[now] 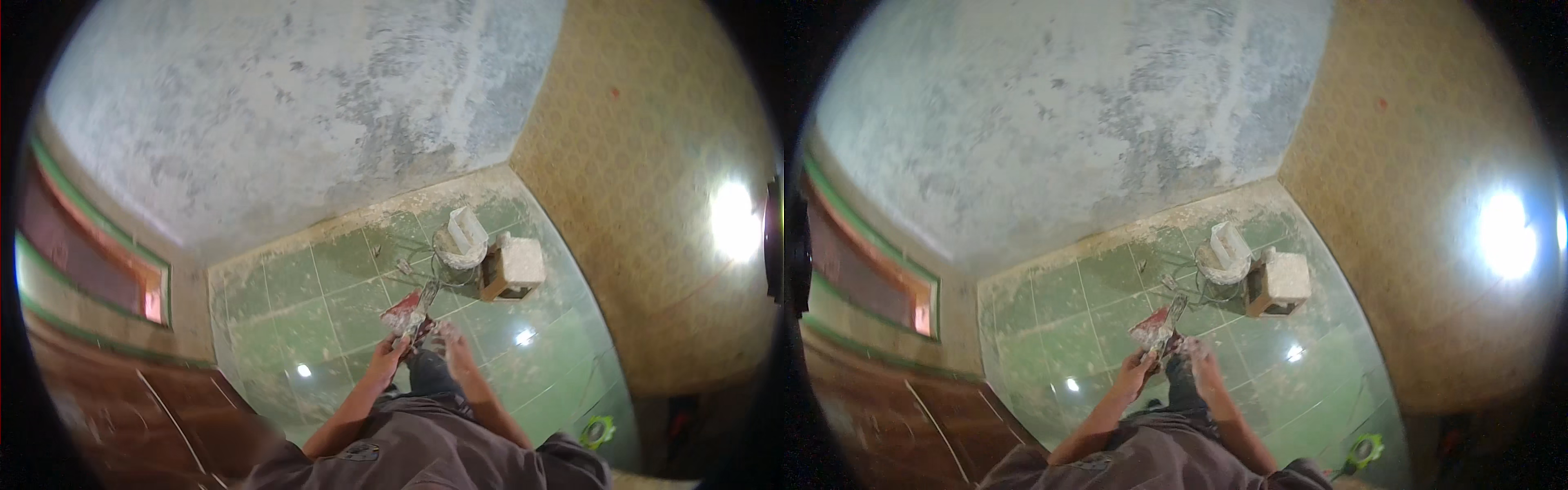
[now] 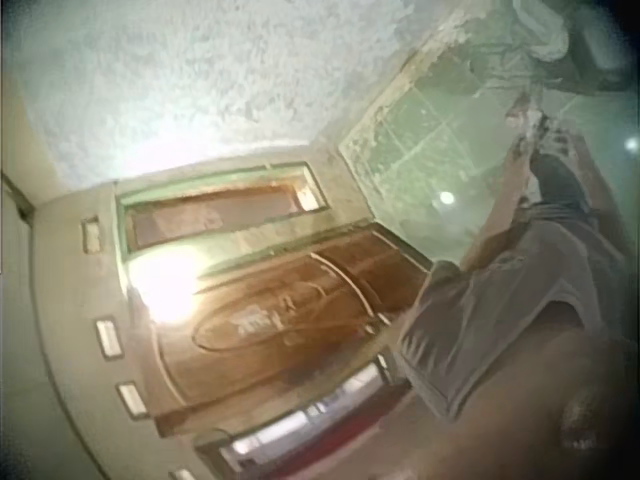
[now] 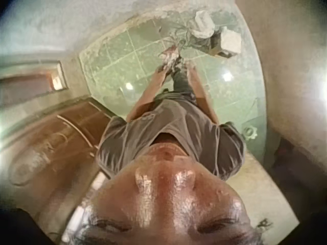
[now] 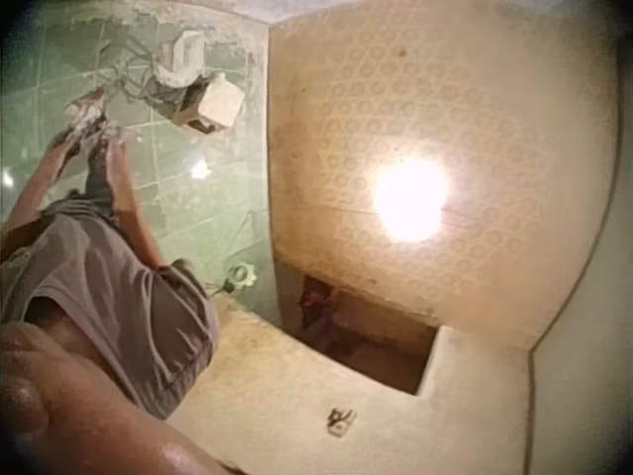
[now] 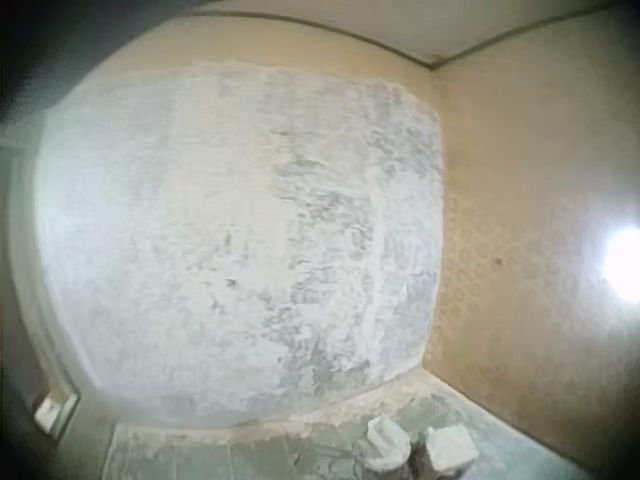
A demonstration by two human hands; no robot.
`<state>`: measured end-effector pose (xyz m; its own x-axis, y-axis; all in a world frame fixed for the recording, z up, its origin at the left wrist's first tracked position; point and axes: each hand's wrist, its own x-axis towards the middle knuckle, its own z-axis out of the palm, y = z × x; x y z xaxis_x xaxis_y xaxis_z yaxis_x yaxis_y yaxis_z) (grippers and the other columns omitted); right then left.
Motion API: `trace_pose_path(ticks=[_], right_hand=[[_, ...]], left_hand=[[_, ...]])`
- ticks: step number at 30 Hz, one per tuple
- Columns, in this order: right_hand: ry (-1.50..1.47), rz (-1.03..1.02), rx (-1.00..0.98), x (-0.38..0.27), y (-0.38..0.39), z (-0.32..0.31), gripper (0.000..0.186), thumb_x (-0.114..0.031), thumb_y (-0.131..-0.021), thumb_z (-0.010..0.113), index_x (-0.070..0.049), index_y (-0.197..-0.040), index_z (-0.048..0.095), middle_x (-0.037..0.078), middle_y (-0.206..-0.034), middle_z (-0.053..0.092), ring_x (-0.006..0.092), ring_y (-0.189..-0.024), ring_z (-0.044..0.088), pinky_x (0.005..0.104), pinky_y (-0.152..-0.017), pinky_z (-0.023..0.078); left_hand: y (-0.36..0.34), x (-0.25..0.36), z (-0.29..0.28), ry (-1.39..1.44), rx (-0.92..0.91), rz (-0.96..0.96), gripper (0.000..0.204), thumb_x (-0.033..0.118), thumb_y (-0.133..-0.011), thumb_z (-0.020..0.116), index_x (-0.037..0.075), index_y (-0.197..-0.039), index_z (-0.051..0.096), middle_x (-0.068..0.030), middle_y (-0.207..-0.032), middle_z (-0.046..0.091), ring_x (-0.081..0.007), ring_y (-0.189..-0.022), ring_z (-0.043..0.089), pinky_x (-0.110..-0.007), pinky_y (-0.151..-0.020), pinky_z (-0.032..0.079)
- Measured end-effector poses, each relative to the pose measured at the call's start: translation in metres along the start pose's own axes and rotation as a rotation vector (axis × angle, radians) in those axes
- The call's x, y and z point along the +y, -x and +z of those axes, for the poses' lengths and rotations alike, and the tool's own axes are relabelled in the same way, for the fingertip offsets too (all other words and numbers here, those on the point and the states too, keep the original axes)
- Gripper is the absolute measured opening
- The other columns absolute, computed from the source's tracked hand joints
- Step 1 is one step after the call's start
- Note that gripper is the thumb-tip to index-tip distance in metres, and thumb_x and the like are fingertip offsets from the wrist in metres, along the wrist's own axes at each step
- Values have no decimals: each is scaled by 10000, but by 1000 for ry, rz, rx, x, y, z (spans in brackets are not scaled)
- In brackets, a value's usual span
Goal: The person applies wall putty to a concrete wall with a scraper, patching holes and imperfections.
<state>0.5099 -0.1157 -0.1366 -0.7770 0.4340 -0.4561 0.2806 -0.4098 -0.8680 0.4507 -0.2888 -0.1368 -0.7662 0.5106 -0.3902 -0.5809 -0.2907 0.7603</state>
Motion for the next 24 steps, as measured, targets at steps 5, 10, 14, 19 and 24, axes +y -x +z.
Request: trace_pose_path(ticks=[5, 10, 14, 19, 24], right_hand=[[-92, 122, -358, 22, 79, -33, 344, -309, -984, 583, -49, -1210, 584, 66, -1051, 645, 162, -924, 627, 301, -799, 514], [-56, 153, -581, 15, 113, -73, 274, -253, -954, 641, -65, -1139, 568, 54, -1027, 651, 176, -928, 647, 340, -805, 535], [21, 87, -657, 1, 116, -116, 192, -211, -967, 617, -86, -1094, 546, 44, -982, 633, 166, -887, 638, 336, -745, 535], [74, 65, -713, -4, 140, -174, 185, -183, -969, 592, -81, -1112, 534, 43, -956, 615, 174, -816, 627, 326, -693, 523], [-12, 163, -656, 8, 170, -221, 226, -188, -967, 567, -62, -1153, 535, 69, -914, 636, 201, -766, 633, 336, -650, 512]], left_hand=[[83, -62, 28, 65, 109, 5, 314, 201, -961, 636, 58, -1238, 593, 19, -937, 639, -75, -810, 585, -242, -722, 492], [131, -89, 66, -254, 156, 223, 360, 190, -938, 668, 32, -1251, 588, 18, -845, 628, -53, -734, 535, -222, -624, 429], [154, -107, 124, -337, 212, 358, 373, 189, -929, 680, 26, -1250, 584, -7, -857, 634, -53, -687, 538, -213, -574, 415], [183, -164, 188, -156, 337, 451, 334, 168, -934, 671, 28, -1228, 596, -13, -852, 622, -61, -698, 544, -217, -590, 422], [211, -207, 226, -257, 400, 618, 396, 74, -976, 573, 24, -1325, 392, -89, -1149, 580, -129, -925, 596, -272, -717, 495]])
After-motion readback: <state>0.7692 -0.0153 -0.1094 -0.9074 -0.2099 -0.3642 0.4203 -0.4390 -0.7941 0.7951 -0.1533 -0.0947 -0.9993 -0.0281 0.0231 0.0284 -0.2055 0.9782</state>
